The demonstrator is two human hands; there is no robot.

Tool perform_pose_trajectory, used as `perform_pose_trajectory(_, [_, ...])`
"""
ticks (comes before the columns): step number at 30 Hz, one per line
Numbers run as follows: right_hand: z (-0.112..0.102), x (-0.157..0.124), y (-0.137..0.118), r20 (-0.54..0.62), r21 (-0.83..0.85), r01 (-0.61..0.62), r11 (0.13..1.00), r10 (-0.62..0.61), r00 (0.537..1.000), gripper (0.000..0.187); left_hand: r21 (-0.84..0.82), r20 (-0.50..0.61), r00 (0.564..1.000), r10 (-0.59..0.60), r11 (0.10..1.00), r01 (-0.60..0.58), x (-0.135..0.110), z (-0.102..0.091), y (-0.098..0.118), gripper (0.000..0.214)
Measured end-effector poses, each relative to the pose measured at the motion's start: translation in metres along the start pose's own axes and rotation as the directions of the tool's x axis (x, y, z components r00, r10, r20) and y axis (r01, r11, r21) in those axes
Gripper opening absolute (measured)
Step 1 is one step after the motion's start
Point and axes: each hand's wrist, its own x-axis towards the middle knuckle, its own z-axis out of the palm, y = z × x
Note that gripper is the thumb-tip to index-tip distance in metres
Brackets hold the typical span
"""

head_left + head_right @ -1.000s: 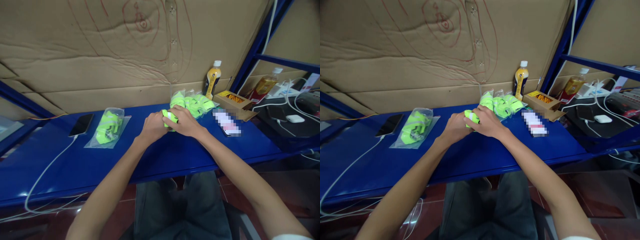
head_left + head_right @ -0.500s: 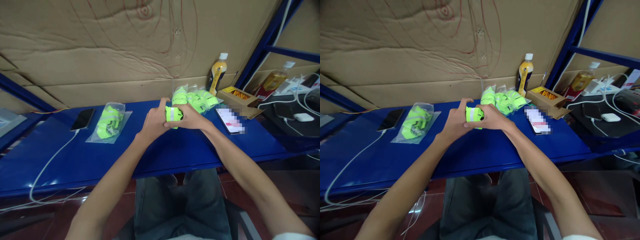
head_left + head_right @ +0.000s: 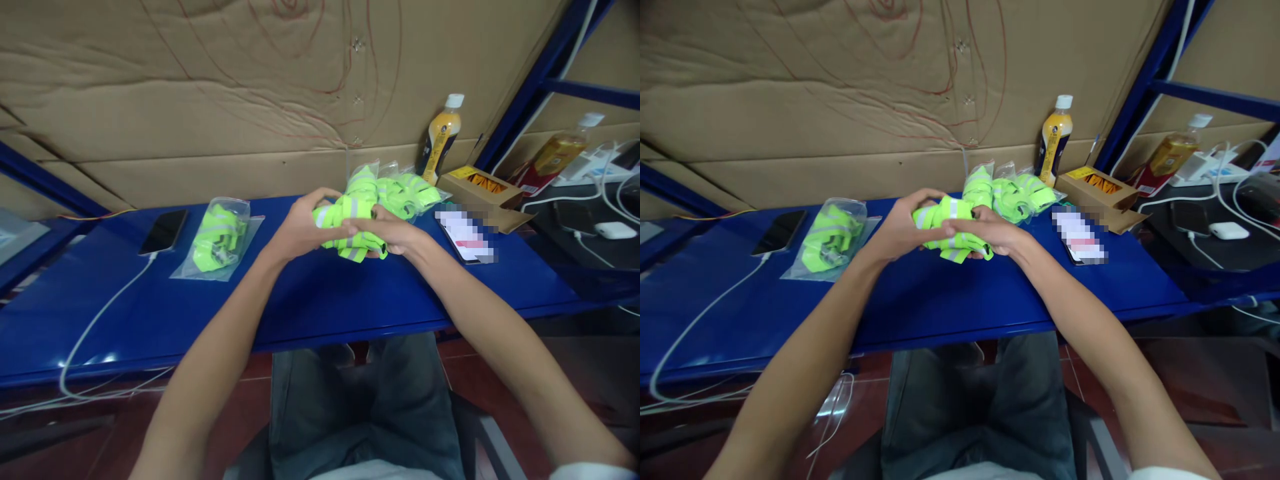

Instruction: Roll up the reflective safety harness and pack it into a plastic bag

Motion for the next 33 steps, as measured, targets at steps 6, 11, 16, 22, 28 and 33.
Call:
perform_pose_trajectory(6, [0.009, 0.001, 0.004, -0.079, 0.160, -0.027, 0.987, 0.040, 0.996, 0.058, -0.459, -0.207, 0.978, -0.039, 0.886, -0.062, 0.001, 0.029, -0.001, 0.059])
perform_pose_trajectory(11, [0.022, -0.001, 0.012, -0.038, 0.217, -0.085, 0.972, 0.095, 0.995, 0.060, -0.422, -0.345, 0.938, -0.028, 0.898, -0.129, 0.000, 0.041, -0.003, 0.055])
perform_pose_trajectory(16, [0.020, 0.002, 0.013, -0.093, 0.234, -0.109, 0.966, 0.134, 0.987, 0.059, -0.335, -0.381, 0.923, -0.056, 0.939, -0.081, 0.004, 0.035, -0.003, 0.065])
perform_pose_trajectory(22, [0.020, 0.010, 0.013, -0.278, 0.287, 0.125, 0.950, -0.043, 0.960, 0.056, -0.640, -0.200, 0.960, -0.197, 0.768, 0.024, -0.002, 0.055, 0.010, 0.061])
perform_pose_trajectory(28, [0.035, 0.015, 0.020, -0.451, 0.119, 0.165, 0.979, -0.095, 0.887, 0.060, -0.690, -0.151, 0.969, -0.194, 0.723, 0.037, -0.010, 0.065, 0.010, 0.052])
perform_pose_trajectory(33, [0.037, 0.021, 0.023, -0.426, -0.012, 0.184, 0.983, -0.171, 0.889, 0.071, -0.683, -0.202, 0.964, -0.172, 0.730, -0.013, -0.006, 0.059, 0.007, 0.054])
